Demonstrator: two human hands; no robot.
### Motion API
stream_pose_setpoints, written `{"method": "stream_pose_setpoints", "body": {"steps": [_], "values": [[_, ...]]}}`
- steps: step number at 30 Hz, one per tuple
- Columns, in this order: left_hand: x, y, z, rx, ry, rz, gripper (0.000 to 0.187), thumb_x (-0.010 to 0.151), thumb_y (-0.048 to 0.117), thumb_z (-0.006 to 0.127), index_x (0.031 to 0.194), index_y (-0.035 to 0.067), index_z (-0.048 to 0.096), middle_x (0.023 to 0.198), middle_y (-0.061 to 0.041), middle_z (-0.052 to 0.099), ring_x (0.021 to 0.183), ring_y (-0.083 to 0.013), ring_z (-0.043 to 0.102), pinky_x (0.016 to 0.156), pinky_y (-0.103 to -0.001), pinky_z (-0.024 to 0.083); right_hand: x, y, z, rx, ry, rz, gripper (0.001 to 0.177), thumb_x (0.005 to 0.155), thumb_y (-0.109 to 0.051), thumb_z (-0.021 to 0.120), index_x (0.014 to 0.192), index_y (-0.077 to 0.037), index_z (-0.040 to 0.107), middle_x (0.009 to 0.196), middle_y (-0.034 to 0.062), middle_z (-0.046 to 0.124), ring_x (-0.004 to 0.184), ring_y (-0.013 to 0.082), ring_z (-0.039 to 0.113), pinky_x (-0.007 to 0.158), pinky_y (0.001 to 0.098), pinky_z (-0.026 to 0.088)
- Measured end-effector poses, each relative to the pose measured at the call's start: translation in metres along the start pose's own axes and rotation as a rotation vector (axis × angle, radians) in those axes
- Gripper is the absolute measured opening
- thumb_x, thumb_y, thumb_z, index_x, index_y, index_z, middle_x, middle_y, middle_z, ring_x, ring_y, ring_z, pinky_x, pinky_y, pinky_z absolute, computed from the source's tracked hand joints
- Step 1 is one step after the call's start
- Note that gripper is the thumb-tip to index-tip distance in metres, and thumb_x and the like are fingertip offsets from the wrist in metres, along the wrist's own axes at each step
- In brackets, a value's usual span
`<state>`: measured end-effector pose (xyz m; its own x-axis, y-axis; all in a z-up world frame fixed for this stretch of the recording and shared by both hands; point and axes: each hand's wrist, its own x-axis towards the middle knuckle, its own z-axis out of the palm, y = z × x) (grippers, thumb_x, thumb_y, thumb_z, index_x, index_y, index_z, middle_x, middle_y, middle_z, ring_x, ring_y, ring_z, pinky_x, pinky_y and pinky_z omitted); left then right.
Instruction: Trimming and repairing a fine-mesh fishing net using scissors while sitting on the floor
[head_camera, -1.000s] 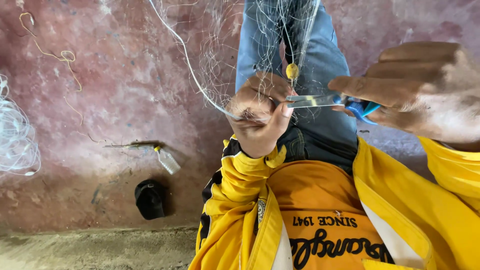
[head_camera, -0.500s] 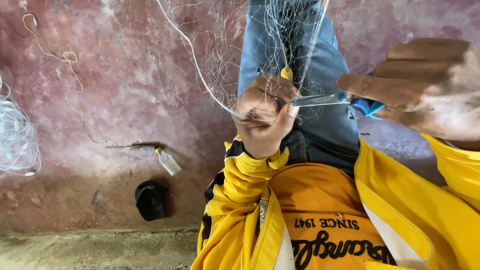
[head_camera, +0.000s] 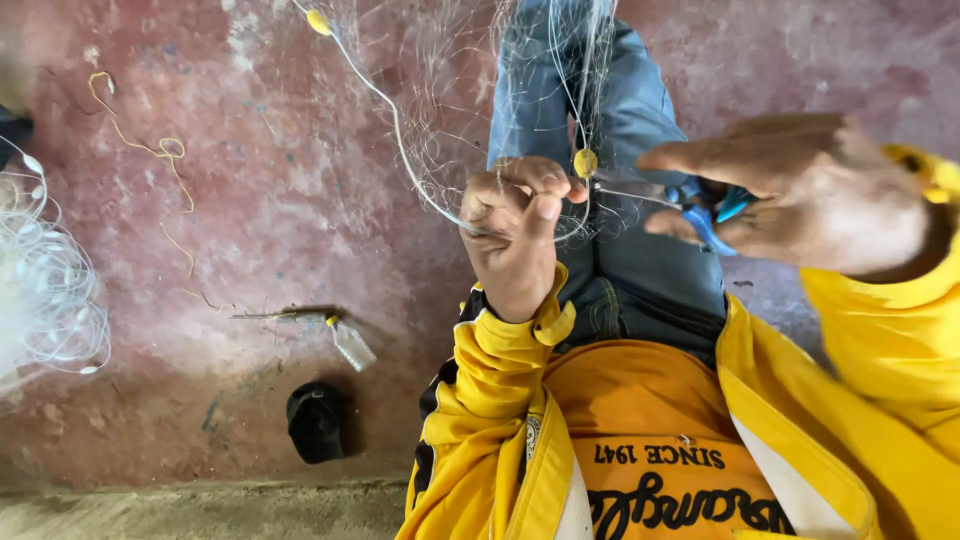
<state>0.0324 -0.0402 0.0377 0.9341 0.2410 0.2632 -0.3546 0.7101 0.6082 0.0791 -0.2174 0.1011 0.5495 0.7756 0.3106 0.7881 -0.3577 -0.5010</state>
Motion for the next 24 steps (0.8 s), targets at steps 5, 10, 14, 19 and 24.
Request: {"method": "stream_pose_setpoints", "body": {"steps": [5,10,14,19,24], "values": [[0.000,-0.001,-0.012,-0.294,0.062,-0.106,0.014,0.082,-0.004,0.050,0.078,0.008,0.044,0.086,-0.007,0.053,0.081,-0.0179,0.050,0.076,-0.032,0.047,-0.011,0.011,0.059,0.426,0.009,0.158,0.061,0.065,-0.016,0.072,0.116,0.002,0.043,0.076,0.0079,0.059,0.051,0.0124,0.059,0.046,0.0214,0.056],[0.002,-0.005,-0.028,-0.297,0.071,-0.075,0.013,0.081,-0.005,0.046,0.081,0.007,0.041,0.091,-0.009,0.048,0.088,-0.0180,0.047,0.080,-0.031,0.048,-0.017,-0.007,0.088,0.830,0.194,0.313,0.050,0.057,-0.002,0.074,0.103,0.002,0.058,0.061,0.0096,0.056,0.053,0.0112,0.052,0.046,0.0216,0.046],[-0.002,-0.011,-0.038,-0.375,0.038,-0.110,0.009,0.088,-0.001,0.041,0.092,0.007,0.043,0.116,-0.018,0.049,0.108,-0.0260,0.049,0.096,-0.041,0.039,-0.022,-0.011,0.090,0.743,0.251,0.343,0.049,0.057,-0.006,0.076,0.102,-0.001,0.058,0.061,0.0099,0.057,0.051,0.0139,0.053,0.045,0.0237,0.043],[-0.004,-0.005,-0.041,-0.388,-0.025,-0.209,0.006,0.091,0.005,0.041,0.091,0.011,0.042,0.120,-0.020,0.048,0.108,-0.0301,0.050,0.087,-0.041,0.045,-0.033,-0.012,0.092,0.576,0.251,0.320,0.051,0.059,-0.010,0.075,0.106,-0.002,0.057,0.067,0.0116,0.058,0.052,0.0181,0.056,0.044,0.0261,0.042],[-0.004,-0.005,-0.047,-0.288,-0.038,-0.258,0.011,0.090,0.008,0.042,0.082,0.013,0.038,0.119,-0.022,0.047,0.091,-0.0262,0.055,0.069,-0.033,0.047,-0.033,-0.017,0.093,0.572,0.283,0.276,0.052,0.060,-0.007,0.074,0.109,-0.001,0.056,0.060,0.0121,0.053,0.057,0.0223,0.060,0.044,0.0261,0.042]]}}
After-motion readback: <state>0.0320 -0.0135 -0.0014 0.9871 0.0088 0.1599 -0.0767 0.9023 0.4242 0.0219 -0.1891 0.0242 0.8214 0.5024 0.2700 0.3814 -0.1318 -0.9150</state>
